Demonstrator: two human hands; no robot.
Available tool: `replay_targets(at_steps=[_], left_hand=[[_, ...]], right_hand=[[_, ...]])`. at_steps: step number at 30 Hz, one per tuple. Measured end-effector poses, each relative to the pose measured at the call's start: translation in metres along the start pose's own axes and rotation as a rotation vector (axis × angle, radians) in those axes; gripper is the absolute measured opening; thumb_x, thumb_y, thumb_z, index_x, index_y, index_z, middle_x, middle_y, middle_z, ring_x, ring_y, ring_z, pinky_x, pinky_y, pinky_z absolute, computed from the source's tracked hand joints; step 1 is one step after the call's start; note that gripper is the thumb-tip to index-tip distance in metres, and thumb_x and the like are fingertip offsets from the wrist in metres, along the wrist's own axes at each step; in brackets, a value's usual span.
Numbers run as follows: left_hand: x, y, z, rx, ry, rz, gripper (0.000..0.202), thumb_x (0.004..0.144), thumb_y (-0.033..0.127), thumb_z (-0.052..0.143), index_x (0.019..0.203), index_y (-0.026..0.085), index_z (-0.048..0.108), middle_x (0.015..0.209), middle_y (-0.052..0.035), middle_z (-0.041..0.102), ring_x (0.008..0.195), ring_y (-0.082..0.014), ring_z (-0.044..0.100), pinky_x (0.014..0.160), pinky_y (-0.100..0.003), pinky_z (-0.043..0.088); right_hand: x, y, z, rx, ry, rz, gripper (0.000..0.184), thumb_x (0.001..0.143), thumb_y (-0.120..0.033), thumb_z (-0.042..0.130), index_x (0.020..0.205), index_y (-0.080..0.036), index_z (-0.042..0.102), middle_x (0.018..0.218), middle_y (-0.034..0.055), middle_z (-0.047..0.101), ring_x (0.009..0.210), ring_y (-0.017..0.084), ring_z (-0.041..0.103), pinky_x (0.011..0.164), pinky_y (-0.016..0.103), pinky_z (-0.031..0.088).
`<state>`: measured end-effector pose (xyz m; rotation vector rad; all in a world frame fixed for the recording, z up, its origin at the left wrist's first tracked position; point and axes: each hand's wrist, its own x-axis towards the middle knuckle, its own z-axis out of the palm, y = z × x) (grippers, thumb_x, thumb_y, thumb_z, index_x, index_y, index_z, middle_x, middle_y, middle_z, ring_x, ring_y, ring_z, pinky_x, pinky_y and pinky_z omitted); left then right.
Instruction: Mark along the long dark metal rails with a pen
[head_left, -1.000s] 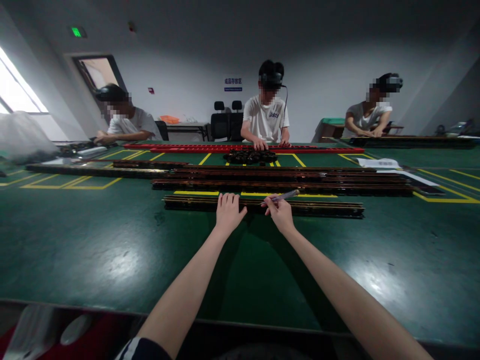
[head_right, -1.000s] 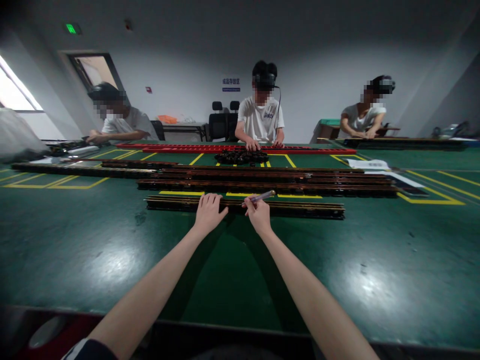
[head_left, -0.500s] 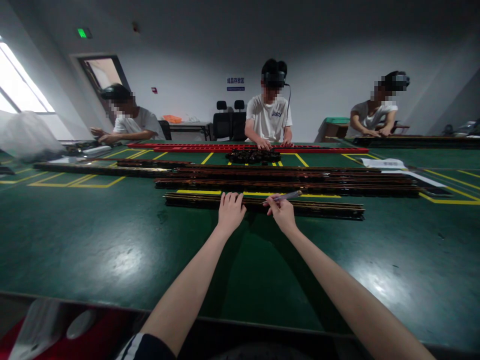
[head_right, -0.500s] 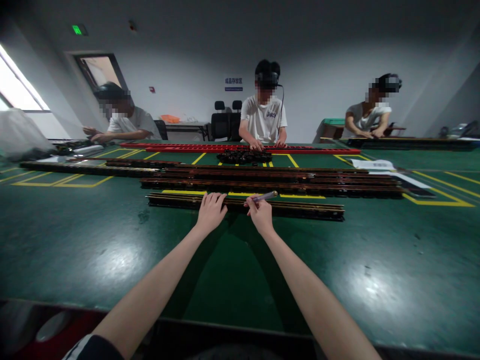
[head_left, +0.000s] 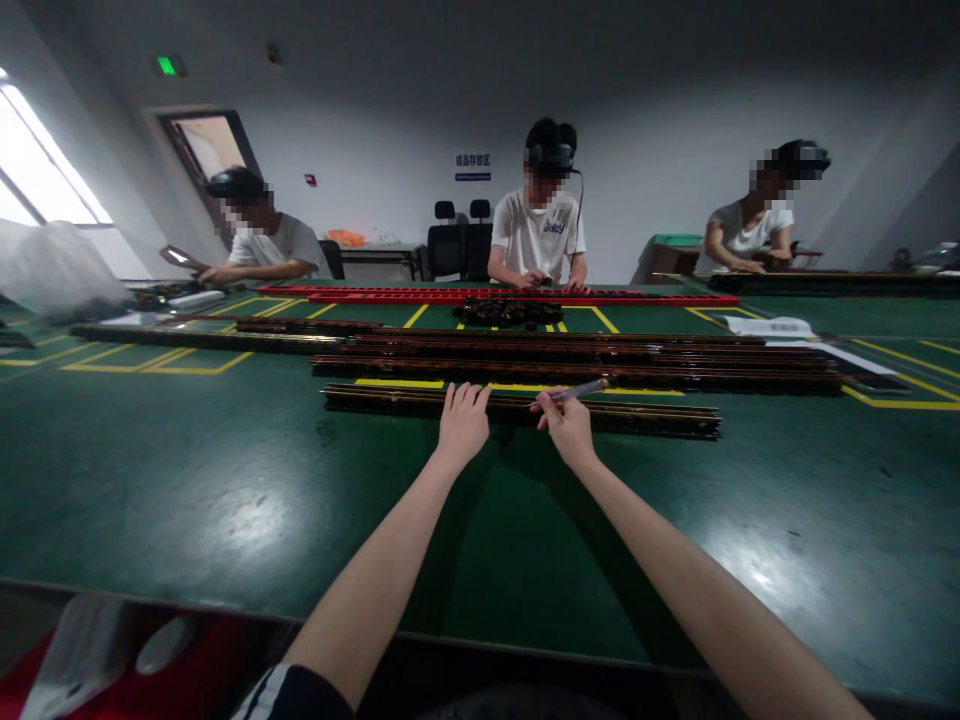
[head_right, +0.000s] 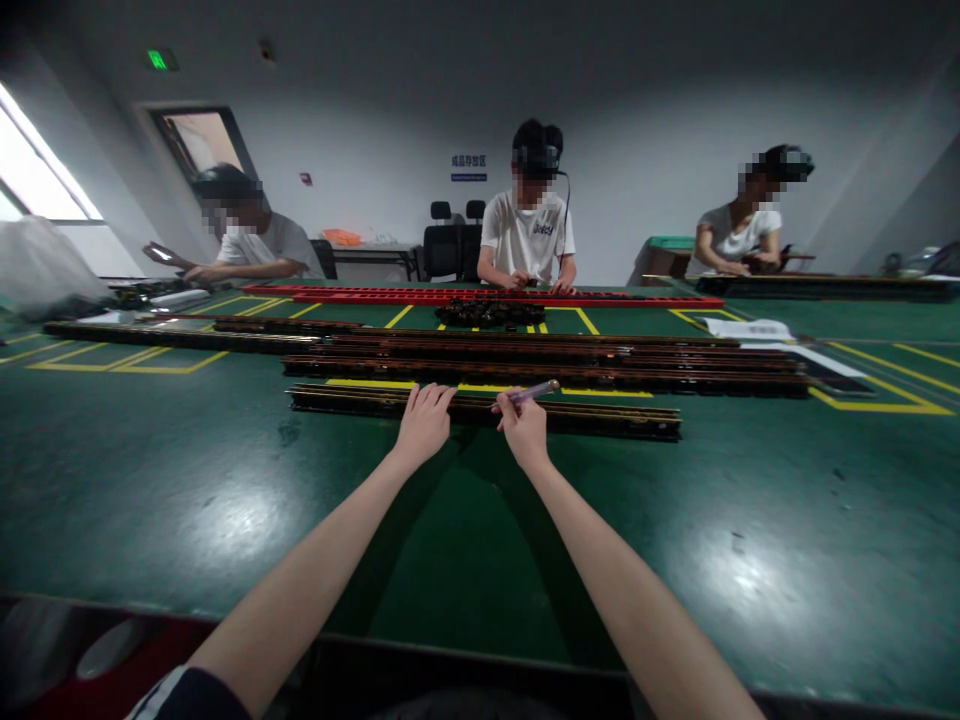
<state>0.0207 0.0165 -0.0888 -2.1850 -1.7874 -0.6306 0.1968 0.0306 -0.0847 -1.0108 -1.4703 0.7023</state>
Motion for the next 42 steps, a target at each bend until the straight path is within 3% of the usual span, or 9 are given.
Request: replay_targets(at_steps=[13, 24, 42], left_hand=[[0.0011, 0.0024, -0.0052, 0.01, -0.041, -0.015, 0.046, 0.089, 0.009, 0.036, 0.131, 0.012, 0.055, 0.127, -0.0131, 0.061, 0.126, -0.0255, 0.051, 0.119, -0.048, 0.024], [0.0011, -0.0003, 0.0006, 0.053, 0.03, -0.011, 0.044, 0.088, 0.008, 0.039, 0.128, 0.012, 0.058, 0.12, -0.0132, 0.063, 0.12, -0.0256, 0.054, 0.118, -0.047, 0.028], [0.0013, -0.0008, 0.0009, 0.05, -0.004, -0.019, 0.046, 0.087, 0.007, 0.039, 0.13, 0.011, 0.056, 0.124, -0.0136, 0.062, 0.123, -0.0266, 0.053, 0.118, -0.049, 0.027]], right_hand=[[0.0002, -0.0017, -0.002, 0.005, -0.015, 0.003, 0.057, 0.074, -0.074, 0.055, 0.078, -0.017, 0.059, 0.072, 0.0089, 0.07, 0.046, 0.014, 0.057, 0.047, 0.028, 0.047], [0.0003, -0.0012, -0.0009, 0.016, -0.034, 0.021, 0.058, 0.072, -0.075, 0.057, 0.078, -0.017, 0.059, 0.074, 0.0092, 0.071, 0.047, 0.014, 0.057, 0.049, 0.028, 0.049], [0.0007, 0.0001, -0.0007, 0.035, 0.057, 0.01, 0.059, 0.073, -0.077, 0.052, 0.074, -0.018, 0.057, 0.067, 0.0077, 0.067, 0.044, 0.013, 0.054, 0.044, 0.026, 0.045]])
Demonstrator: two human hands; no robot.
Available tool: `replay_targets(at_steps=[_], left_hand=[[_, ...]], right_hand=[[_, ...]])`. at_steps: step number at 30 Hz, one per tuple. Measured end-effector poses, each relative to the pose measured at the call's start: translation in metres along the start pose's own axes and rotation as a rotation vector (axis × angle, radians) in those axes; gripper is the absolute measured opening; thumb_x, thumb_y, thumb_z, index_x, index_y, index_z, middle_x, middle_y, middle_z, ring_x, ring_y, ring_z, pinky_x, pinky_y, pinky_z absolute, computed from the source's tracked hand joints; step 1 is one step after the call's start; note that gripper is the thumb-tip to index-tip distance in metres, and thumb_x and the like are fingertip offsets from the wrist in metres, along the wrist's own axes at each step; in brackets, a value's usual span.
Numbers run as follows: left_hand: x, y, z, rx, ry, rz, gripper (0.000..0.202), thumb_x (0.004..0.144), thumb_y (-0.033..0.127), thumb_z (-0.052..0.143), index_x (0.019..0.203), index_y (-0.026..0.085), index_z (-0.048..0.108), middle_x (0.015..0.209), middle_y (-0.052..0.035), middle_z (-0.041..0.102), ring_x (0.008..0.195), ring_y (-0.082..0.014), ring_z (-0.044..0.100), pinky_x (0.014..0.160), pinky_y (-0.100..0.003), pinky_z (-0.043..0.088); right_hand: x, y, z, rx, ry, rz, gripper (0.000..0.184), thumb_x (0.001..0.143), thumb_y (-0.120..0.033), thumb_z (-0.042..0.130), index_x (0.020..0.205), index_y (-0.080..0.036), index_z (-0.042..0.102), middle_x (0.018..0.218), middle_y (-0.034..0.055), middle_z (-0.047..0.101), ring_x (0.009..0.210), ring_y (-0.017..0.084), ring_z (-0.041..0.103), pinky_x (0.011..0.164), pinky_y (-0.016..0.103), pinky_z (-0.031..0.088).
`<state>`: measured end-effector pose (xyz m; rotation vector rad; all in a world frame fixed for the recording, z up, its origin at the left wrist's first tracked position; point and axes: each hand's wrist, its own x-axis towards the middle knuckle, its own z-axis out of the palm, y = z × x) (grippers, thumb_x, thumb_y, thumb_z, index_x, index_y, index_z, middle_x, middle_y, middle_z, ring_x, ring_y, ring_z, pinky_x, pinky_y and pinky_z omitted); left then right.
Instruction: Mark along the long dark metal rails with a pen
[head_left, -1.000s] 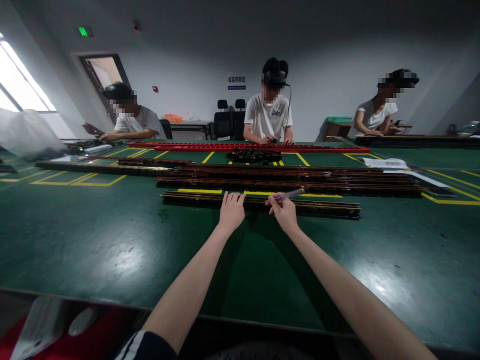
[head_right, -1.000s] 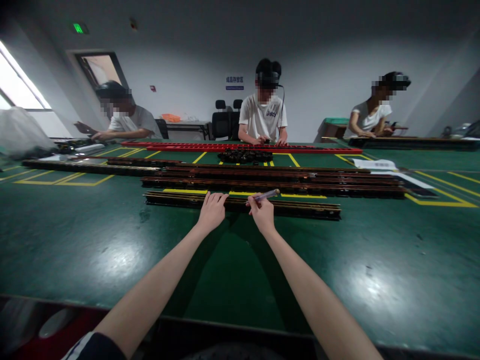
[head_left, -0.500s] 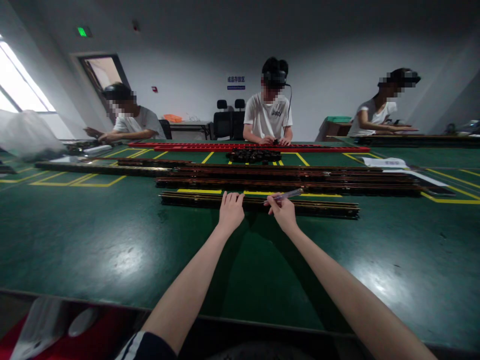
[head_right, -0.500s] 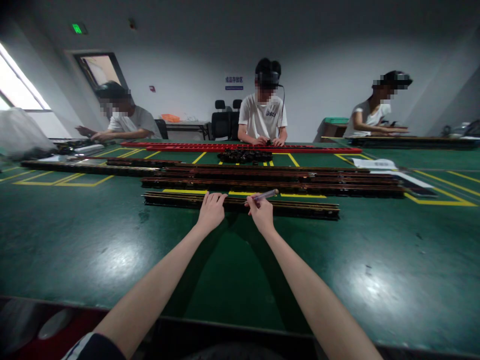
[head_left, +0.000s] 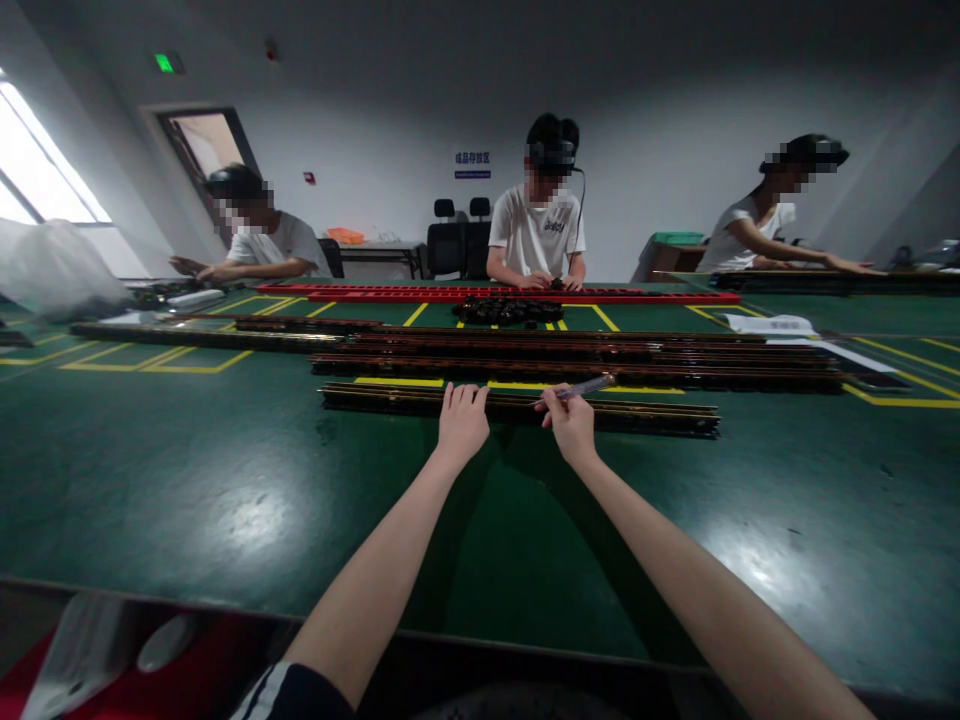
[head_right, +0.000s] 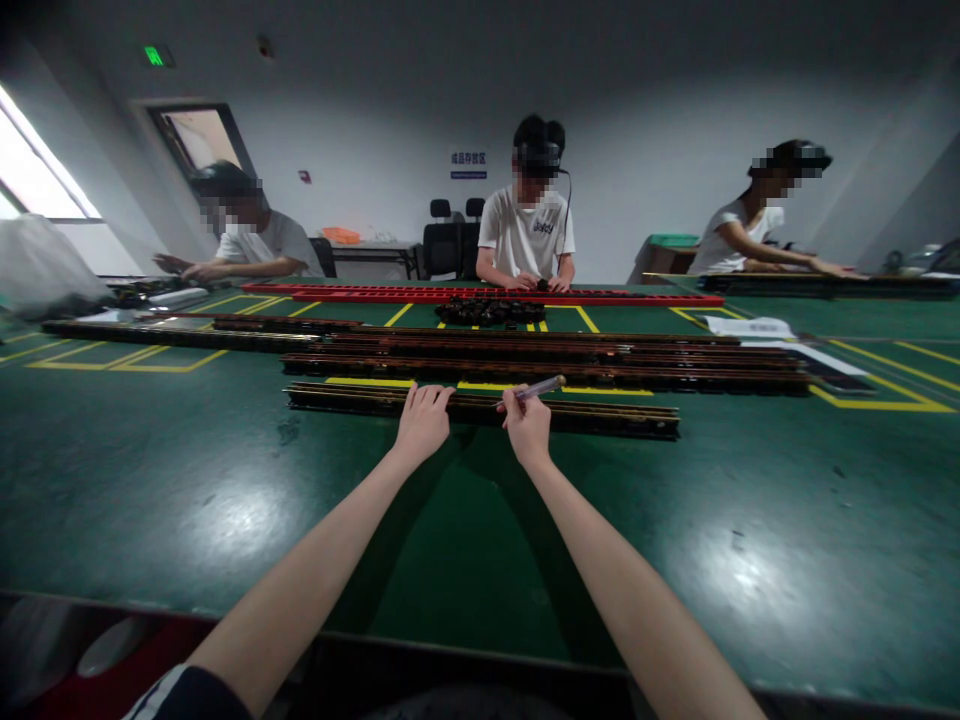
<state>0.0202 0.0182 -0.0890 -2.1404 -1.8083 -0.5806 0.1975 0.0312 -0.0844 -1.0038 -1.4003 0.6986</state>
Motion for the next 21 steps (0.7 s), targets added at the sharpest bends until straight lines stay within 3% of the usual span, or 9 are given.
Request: replay_targets(at_steps=[21], left_hand=[[0.0008, -0.0007, 0.001, -0.025, 0.014, 0.0, 0.047, 0.086, 0.005, 0.038, 0.129, 0.01, 0.056, 0.124, -0.0142, 0.062, 0.124, -0.0263, 0.052, 0.118, -0.05, 0.026]], right_hand=[[0.0008, 0.0023, -0.0002, -0.014, -0.037, -0.001, 0.057, 0.074, -0.075, 0.052, 0.076, -0.019, 0.057, 0.069, 0.0076, 0.068, 0.045, 0.014, 0.056, 0.045, 0.027, 0.046]])
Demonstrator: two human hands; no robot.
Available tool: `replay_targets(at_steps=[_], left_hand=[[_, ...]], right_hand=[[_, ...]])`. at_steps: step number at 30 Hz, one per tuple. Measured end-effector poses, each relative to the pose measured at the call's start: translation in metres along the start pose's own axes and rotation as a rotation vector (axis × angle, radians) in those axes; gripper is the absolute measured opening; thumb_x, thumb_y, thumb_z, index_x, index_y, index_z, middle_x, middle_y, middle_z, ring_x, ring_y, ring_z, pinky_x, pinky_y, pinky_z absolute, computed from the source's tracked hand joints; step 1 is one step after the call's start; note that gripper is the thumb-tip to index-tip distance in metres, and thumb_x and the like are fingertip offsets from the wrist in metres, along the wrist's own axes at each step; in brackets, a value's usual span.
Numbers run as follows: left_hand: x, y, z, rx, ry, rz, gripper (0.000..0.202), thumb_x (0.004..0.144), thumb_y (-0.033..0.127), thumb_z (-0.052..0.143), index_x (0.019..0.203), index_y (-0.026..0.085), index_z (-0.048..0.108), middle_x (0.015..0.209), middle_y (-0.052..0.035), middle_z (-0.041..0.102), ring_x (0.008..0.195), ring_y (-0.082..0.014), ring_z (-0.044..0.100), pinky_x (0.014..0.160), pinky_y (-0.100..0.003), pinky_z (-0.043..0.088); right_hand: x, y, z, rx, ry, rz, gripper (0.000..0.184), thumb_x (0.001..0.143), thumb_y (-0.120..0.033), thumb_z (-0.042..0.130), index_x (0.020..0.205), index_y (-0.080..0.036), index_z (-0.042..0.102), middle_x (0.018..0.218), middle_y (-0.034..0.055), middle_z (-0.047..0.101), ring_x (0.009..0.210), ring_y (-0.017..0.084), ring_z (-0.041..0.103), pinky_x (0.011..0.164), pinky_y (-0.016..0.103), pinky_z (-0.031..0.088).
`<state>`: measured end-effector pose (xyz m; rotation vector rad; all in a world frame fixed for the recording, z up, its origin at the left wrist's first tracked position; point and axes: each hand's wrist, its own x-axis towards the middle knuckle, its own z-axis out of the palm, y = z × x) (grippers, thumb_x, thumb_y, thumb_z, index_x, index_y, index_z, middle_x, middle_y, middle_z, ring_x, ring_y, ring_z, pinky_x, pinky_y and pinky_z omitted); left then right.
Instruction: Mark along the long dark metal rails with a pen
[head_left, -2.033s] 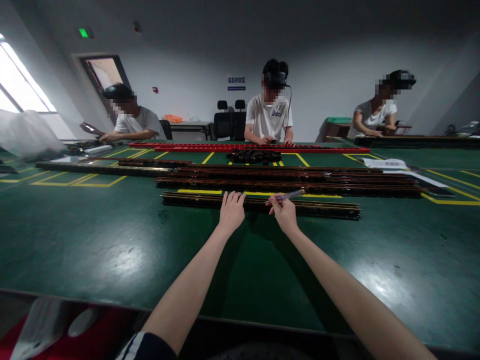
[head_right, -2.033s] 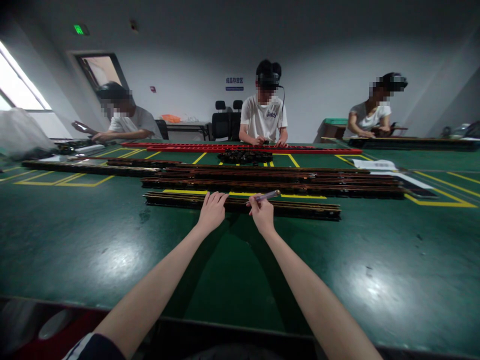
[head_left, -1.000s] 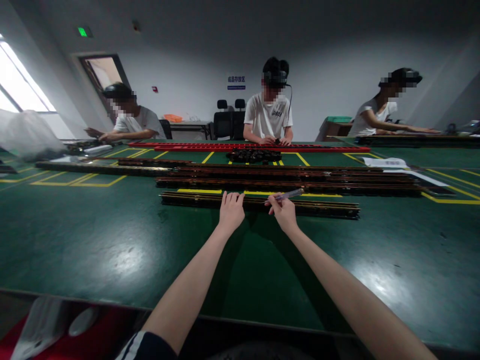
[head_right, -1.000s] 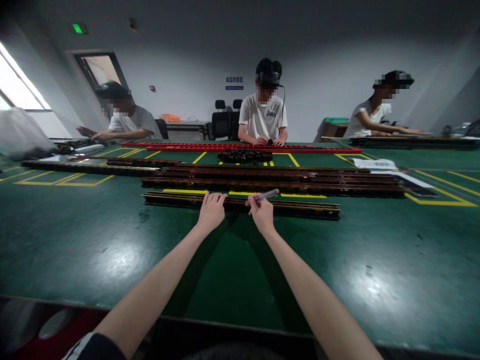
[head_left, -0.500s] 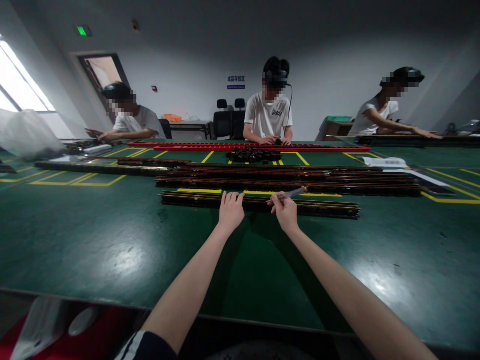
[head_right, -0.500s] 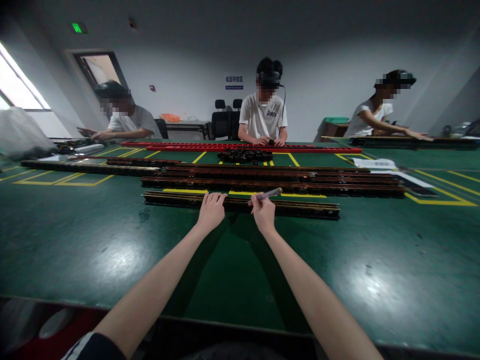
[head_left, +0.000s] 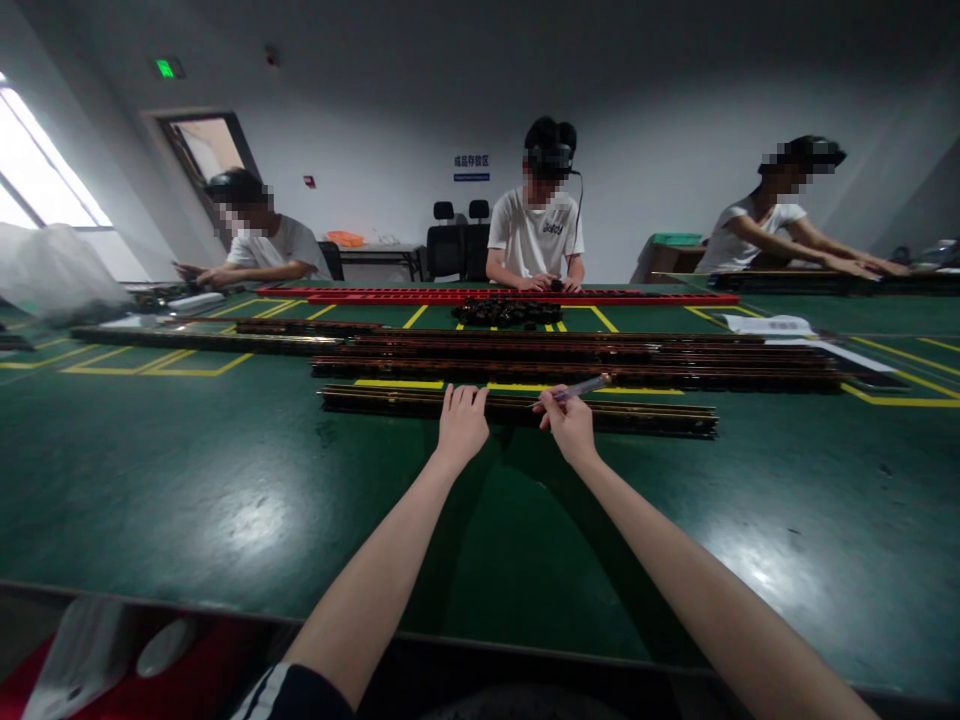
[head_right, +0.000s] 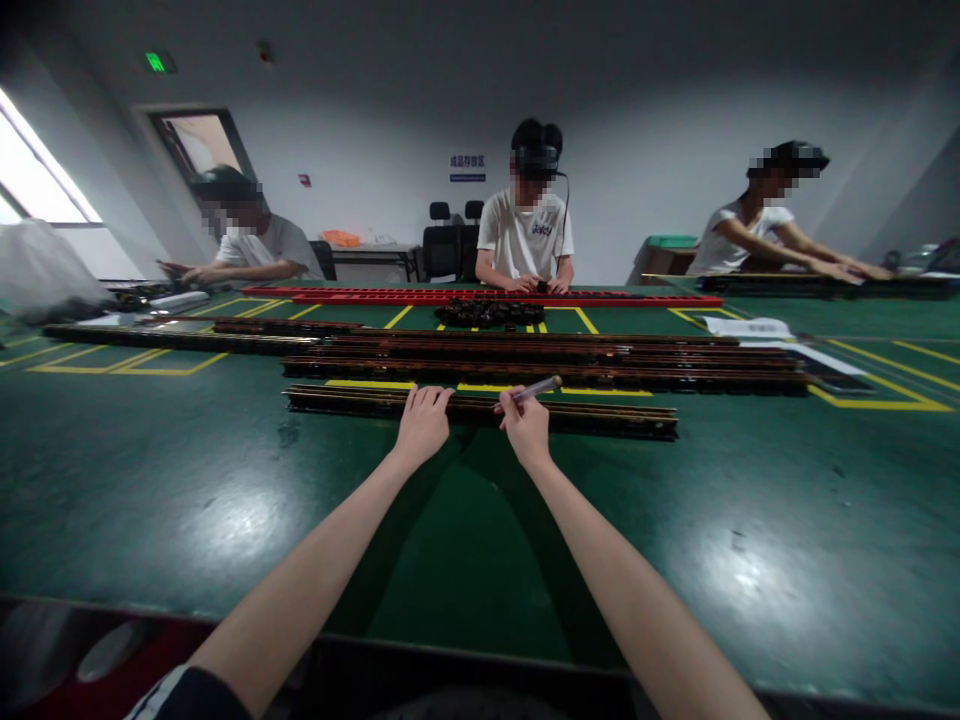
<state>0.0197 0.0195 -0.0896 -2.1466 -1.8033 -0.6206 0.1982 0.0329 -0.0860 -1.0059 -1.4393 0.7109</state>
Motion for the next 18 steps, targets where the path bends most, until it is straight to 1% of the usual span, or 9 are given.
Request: replay_targets(at_steps=[2, 5, 10, 12, 15, 18], left_hand=[[0.0003, -0.0012, 0.0003, -0.025, -0.017, 0.004, 0.05, 0.085, 0.002, 0.037, 0.13, 0.01, 0.055, 0.128, -0.0137, 0.06, 0.128, -0.0258, 0.049, 0.119, -0.05, 0.024], [0.0007, -0.0029, 0.0001, -0.064, -0.034, 0.029, 0.054, 0.082, -0.001, 0.036, 0.132, 0.013, 0.054, 0.13, -0.0114, 0.06, 0.131, -0.0248, 0.046, 0.119, -0.052, 0.022], [0.0014, -0.0037, -0.0013, -0.087, -0.055, 0.022, 0.052, 0.085, 0.002, 0.035, 0.131, 0.015, 0.055, 0.125, -0.0101, 0.063, 0.126, -0.0225, 0.051, 0.12, -0.05, 0.022], [0.002, -0.0033, -0.0017, -0.094, -0.063, 0.012, 0.048, 0.087, 0.007, 0.037, 0.13, 0.016, 0.056, 0.125, -0.0094, 0.063, 0.125, -0.0222, 0.052, 0.119, -0.05, 0.022], [0.0027, -0.0024, -0.0024, -0.108, -0.067, -0.005, 0.042, 0.09, 0.018, 0.041, 0.129, 0.016, 0.056, 0.124, -0.0087, 0.063, 0.124, -0.0224, 0.052, 0.12, -0.049, 0.021], [0.0027, -0.0015, -0.0028, -0.104, -0.067, -0.013, 0.04, 0.092, 0.029, 0.044, 0.128, 0.016, 0.056, 0.124, -0.0089, 0.063, 0.123, -0.023, 0.052, 0.12, -0.048, 0.02]], right_hand=[[0.0005, 0.0008, 0.0004, -0.002, -0.021, 0.001, 0.057, 0.074, -0.075, 0.052, 0.075, -0.019, 0.057, 0.069, 0.008, 0.069, 0.044, 0.014, 0.056, 0.045, 0.027, 0.046], [0.0011, 0.0014, 0.0006, -0.016, -0.04, 0.003, 0.056, 0.075, -0.075, 0.053, 0.074, -0.019, 0.056, 0.071, 0.0087, 0.07, 0.044, 0.013, 0.056, 0.045, 0.026, 0.046], [0.0006, -0.0003, 0.0005, -0.008, -0.034, 0.001, 0.057, 0.074, -0.075, 0.053, 0.076, -0.018, 0.057, 0.071, 0.0088, 0.07, 0.044, 0.014, 0.056, 0.046, 0.027, 0.047], [0.0002, -0.0014, 0.0001, -0.016, -0.042, -0.003, 0.058, 0.074, -0.076, 0.052, 0.076, -0.018, 0.058, 0.071, 0.009, 0.069, 0.045, 0.014, 0.057, 0.047, 0.028, 0.048], [-0.0001, -0.0024, -0.0004, -0.031, -0.052, -0.005, 0.059, 0.075, -0.076, 0.05, 0.076, -0.018, 0.059, 0.073, 0.0093, 0.07, 0.047, 0.014, 0.058, 0.048, 0.028, 0.048], [0.0002, -0.0027, -0.0004, -0.025, -0.046, 0.002, 0.059, 0.074, -0.077, 0.051, 0.077, -0.019, 0.059, 0.071, 0.0086, 0.069, 0.046, 0.014, 0.057, 0.047, 0.028, 0.048]])
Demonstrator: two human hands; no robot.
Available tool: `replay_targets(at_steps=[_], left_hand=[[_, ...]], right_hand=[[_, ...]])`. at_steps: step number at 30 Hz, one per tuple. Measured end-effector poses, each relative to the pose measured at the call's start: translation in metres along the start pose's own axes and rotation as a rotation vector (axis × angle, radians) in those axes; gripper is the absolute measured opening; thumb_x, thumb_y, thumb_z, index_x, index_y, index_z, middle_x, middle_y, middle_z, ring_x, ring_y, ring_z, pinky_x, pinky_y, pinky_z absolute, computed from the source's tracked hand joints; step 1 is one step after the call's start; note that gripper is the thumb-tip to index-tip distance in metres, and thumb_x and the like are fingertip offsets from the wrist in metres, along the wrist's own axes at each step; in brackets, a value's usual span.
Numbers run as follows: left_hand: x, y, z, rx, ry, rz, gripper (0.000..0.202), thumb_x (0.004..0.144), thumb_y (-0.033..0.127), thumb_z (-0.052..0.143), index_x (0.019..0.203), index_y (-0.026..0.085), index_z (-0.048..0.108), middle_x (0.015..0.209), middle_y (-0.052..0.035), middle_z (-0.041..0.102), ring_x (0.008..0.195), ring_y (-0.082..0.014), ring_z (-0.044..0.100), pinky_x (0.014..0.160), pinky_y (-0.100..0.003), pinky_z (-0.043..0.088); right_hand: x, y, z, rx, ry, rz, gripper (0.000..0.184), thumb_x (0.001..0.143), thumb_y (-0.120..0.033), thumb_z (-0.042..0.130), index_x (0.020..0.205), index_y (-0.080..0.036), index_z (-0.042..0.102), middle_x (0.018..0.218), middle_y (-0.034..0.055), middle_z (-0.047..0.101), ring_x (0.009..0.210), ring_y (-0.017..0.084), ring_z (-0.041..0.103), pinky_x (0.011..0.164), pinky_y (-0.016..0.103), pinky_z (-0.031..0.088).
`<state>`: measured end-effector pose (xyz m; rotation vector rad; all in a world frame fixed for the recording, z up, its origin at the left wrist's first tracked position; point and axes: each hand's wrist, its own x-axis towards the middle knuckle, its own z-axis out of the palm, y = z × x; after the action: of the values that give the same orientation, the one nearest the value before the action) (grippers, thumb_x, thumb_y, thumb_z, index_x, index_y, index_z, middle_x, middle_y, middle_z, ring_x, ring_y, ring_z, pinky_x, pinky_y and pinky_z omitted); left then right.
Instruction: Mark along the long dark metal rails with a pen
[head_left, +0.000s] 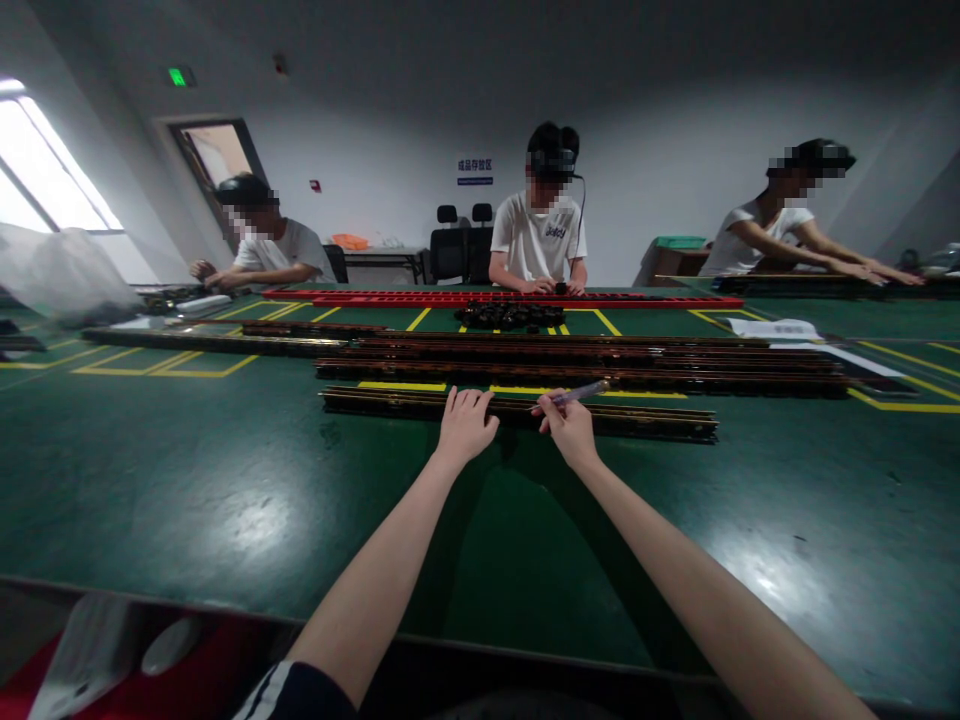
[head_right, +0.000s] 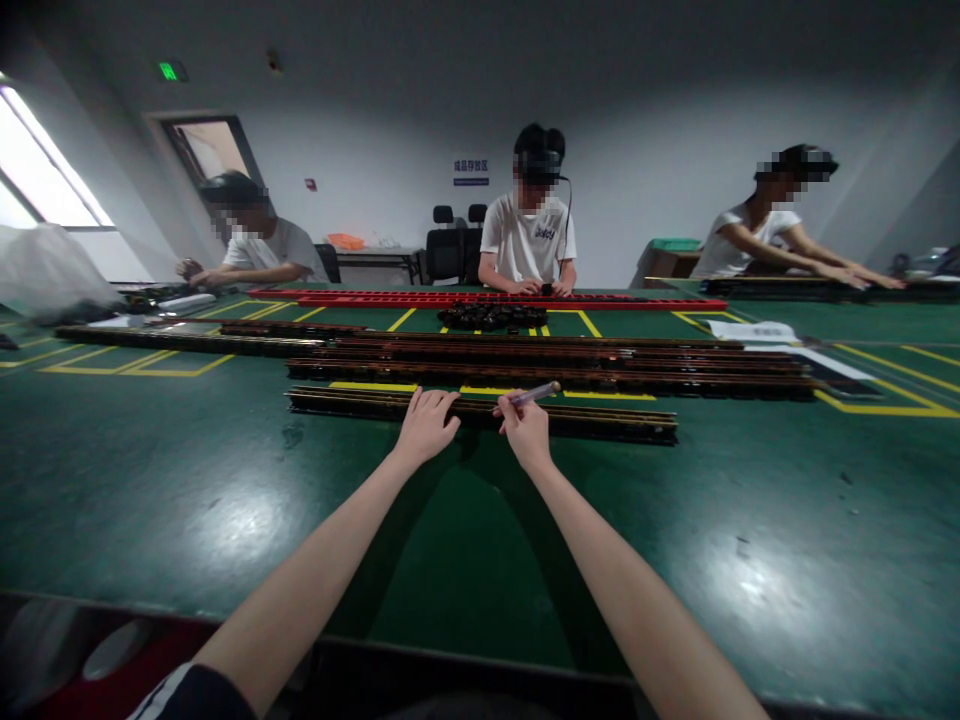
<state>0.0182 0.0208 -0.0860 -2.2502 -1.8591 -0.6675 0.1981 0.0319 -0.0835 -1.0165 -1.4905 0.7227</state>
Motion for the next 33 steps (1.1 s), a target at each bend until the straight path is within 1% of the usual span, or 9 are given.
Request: replay_targets(at_steps=[3, 5, 12, 22, 28, 33], left_hand=[[-0.0003, 0.0004, 0.0008, 0.018, 0.02, 0.006, 0.041, 0.092, 0.036, 0.047, 0.127, 0.016, 0.057, 0.123, -0.01, 0.063, 0.122, -0.0242, 0.052, 0.119, -0.048, 0.021], [-0.0004, 0.0002, 0.0015, 0.031, 0.035, 0.013, 0.041, 0.092, 0.038, 0.048, 0.126, 0.016, 0.057, 0.122, -0.0104, 0.063, 0.121, -0.0248, 0.053, 0.118, -0.049, 0.023], [-0.0005, -0.0006, 0.0024, 0.043, 0.033, 0.015, 0.037, 0.095, 0.036, 0.048, 0.126, 0.017, 0.056, 0.121, -0.01, 0.063, 0.121, -0.0244, 0.053, 0.117, -0.048, 0.025], [-0.0009, 0.0003, 0.0062, 0.063, 0.069, 0.025, 0.035, 0.095, 0.033, 0.048, 0.124, 0.017, 0.057, 0.119, -0.0102, 0.064, 0.119, -0.0249, 0.055, 0.116, -0.049, 0.028], [-0.001, 0.0014, 0.0056, 0.064, 0.064, 0.024, 0.036, 0.095, 0.033, 0.048, 0.124, 0.015, 0.057, 0.119, -0.0109, 0.064, 0.119, -0.0251, 0.055, 0.116, -0.05, 0.027], [-0.0013, 0.0015, 0.0056, 0.076, 0.093, 0.021, 0.034, 0.094, 0.032, 0.048, 0.122, 0.017, 0.058, 0.117, -0.0109, 0.065, 0.118, -0.0258, 0.055, 0.117, -0.05, 0.027]], right_hand=[[0.0005, -0.0002, 0.0003, 0.017, 0.005, -0.006, 0.06, 0.072, -0.078, 0.053, 0.076, -0.018, 0.058, 0.069, 0.0084, 0.068, 0.044, 0.015, 0.056, 0.045, 0.028, 0.047], [0.0004, -0.0005, 0.0004, 0.021, 0.004, -0.009, 0.06, 0.071, -0.078, 0.054, 0.076, -0.018, 0.058, 0.068, 0.0086, 0.068, 0.043, 0.015, 0.056, 0.044, 0.028, 0.047], [-0.0005, -0.0014, 0.0008, 0.021, 0.013, -0.011, 0.06, 0.071, -0.078, 0.053, 0.076, -0.018, 0.058, 0.068, 0.0078, 0.068, 0.044, 0.014, 0.056, 0.045, 0.028, 0.048], [-0.0008, -0.0021, 0.0004, -0.001, 0.01, -0.001, 0.059, 0.073, -0.078, 0.052, 0.077, -0.019, 0.058, 0.068, 0.0078, 0.069, 0.045, 0.015, 0.057, 0.047, 0.029, 0.048], [-0.0008, -0.0011, 0.0001, 0.008, 0.004, -0.009, 0.058, 0.073, -0.076, 0.053, 0.077, -0.019, 0.058, 0.068, 0.0077, 0.069, 0.045, 0.015, 0.057, 0.047, 0.028, 0.048], [0.0005, 0.0007, 0.0013, 0.001, 0.013, 0.001, 0.059, 0.072, -0.077, 0.053, 0.077, -0.018, 0.058, 0.068, 0.0086, 0.07, 0.043, 0.015, 0.057, 0.047, 0.029, 0.049]])
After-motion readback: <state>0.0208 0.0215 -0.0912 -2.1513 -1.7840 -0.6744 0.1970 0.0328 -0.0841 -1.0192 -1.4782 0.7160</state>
